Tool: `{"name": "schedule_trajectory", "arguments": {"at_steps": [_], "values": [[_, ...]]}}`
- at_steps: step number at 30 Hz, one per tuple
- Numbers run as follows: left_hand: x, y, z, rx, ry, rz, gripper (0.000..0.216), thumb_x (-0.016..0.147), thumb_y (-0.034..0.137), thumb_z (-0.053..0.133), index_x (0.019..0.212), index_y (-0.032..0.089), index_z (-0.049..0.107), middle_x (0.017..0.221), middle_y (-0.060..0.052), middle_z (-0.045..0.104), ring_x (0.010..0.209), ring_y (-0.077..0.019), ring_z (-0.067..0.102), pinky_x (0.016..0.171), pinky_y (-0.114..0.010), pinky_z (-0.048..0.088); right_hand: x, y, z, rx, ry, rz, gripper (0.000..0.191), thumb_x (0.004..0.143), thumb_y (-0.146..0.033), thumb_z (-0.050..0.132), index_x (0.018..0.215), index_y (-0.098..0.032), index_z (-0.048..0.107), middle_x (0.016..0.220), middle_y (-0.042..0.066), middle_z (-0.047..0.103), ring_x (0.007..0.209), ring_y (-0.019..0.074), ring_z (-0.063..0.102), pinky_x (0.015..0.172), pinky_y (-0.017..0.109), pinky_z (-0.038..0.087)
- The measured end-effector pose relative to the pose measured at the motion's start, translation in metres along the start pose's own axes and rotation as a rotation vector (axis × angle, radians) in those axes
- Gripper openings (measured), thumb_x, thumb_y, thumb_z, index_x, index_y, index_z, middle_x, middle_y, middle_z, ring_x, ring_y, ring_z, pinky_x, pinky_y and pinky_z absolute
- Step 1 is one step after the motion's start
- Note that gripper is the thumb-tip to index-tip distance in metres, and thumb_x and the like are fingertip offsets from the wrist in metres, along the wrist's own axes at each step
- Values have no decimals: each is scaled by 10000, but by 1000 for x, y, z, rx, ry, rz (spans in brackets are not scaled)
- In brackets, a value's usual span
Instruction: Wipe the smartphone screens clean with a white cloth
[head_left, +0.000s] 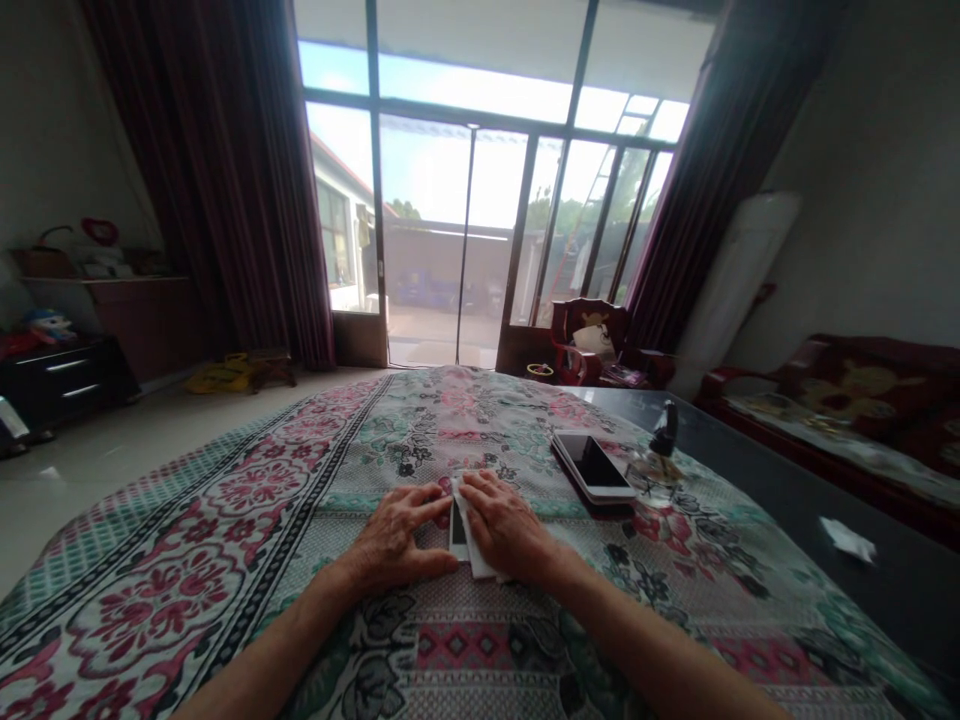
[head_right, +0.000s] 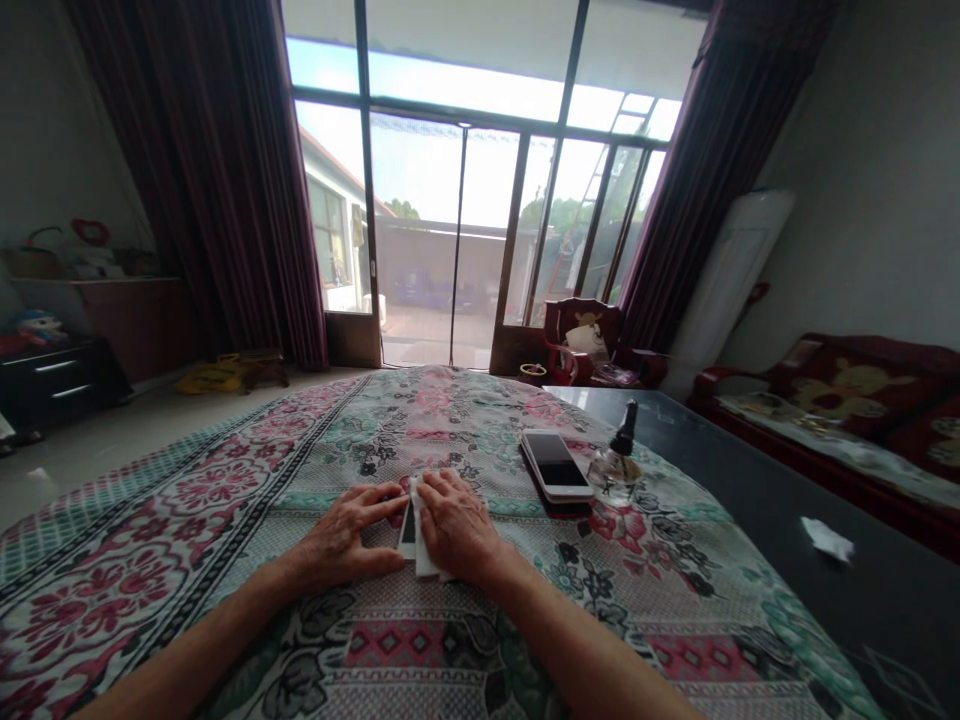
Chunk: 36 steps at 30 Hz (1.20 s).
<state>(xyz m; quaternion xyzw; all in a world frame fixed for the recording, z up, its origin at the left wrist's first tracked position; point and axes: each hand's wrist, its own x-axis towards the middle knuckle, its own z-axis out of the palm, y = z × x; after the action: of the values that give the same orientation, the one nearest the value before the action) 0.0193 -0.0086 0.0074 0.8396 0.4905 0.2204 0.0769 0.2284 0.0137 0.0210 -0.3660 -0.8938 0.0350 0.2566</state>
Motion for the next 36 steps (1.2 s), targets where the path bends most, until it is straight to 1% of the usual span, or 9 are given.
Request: {"name": "schedule_trajectory", "arguments": {"at_steps": [8, 11, 17, 22, 27, 29, 31, 33, 36], "values": [[1, 2, -1, 21, 3, 0, 682, 658, 570, 714, 1249, 252, 590, 1356, -52, 543, 1238, -300, 463, 1072, -418, 336, -30, -20, -9, 49, -99, -42, 408, 906, -223, 418, 1301, -213, 516, 1395, 73, 482, 1315, 249, 385, 1102, 452, 302], [1, 1, -1, 22, -6, 8, 653, 668, 558, 709, 1247, 281, 591, 1360, -35, 538, 1238, -301, 461, 1068, -421, 339, -22, -13, -9, 48, -91, -33, 395, 890, -215, 441, 1273, -214, 538, 1376, 69, 502, 1298, 247, 403, 1090, 440, 314], [1, 2, -2, 20, -28, -11, 665, 687, 563, 688, 1276, 280, 563, 1394, -42, 506, 1253, -301, 441, 1068, -444, 328, 21, 14, 4, 42, -41, -19, 336, 874, -196, 456, 1179, -184, 598, 1292, 80, 566, 1230, 213, 461, 1061, 373, 333], [-1, 5, -4, -9, 21, 19, 529, 738, 439, 669, 1233, 266, 596, 1346, -45, 554, 1218, -277, 479, 1051, -431, 352, 38, 17, 4, -4, -52, 136, 320, 885, -207, 439, 1161, -179, 598, 1189, 93, 621, 1106, 192, 544, 960, 305, 389], [0, 3, 1, -106, 150, -16, 385, 791, 210, 555, 1167, 183, 634, 1239, -66, 628, 1168, -221, 530, 1036, -352, 392, 22, 15, -24, -263, -125, 401, 198, 866, -271, 481, 948, -180, 638, 998, 108, 661, 929, 218, 608, 779, 295, 416], [1, 2, 2, -124, 176, -39, 333, 786, 160, 518, 1076, 172, 679, 1178, -68, 658, 1131, -207, 556, 1022, -325, 406, 12, 19, -36, -281, -150, 442, 157, 846, -236, 498, 875, -178, 641, 896, 99, 670, 856, 211, 622, 726, 285, 407], [2, 2, 1, -129, 174, -62, 300, 781, 170, 526, 1027, 168, 698, 1155, -71, 668, 1111, -209, 569, 1008, -319, 419, 5, 23, -42, -277, -137, 448, 145, 843, -214, 497, 858, -184, 638, 884, 88, 662, 839, 199, 620, 715, 277, 398], [1, 3, -1, -122, 142, -76, 331, 765, 238, 589, 1074, 164, 680, 1192, -81, 650, 1138, -231, 553, 1015, -339, 416, 0, 24, -43, -249, -80, 418, 148, 857, -209, 486, 875, -192, 632, 928, 76, 642, 848, 182, 607, 728, 265, 396], [0, 5, -3, -88, 72, -68, 588, 666, 399, 723, 1190, 156, 613, 1301, -103, 579, 1221, -287, 486, 1054, -399, 383, 0, 18, -35, -155, 59, 350, 129, 850, -198, 510, 944, -188, 599, 983, 61, 604, 877, 165, 582, 763, 247, 401]]}}
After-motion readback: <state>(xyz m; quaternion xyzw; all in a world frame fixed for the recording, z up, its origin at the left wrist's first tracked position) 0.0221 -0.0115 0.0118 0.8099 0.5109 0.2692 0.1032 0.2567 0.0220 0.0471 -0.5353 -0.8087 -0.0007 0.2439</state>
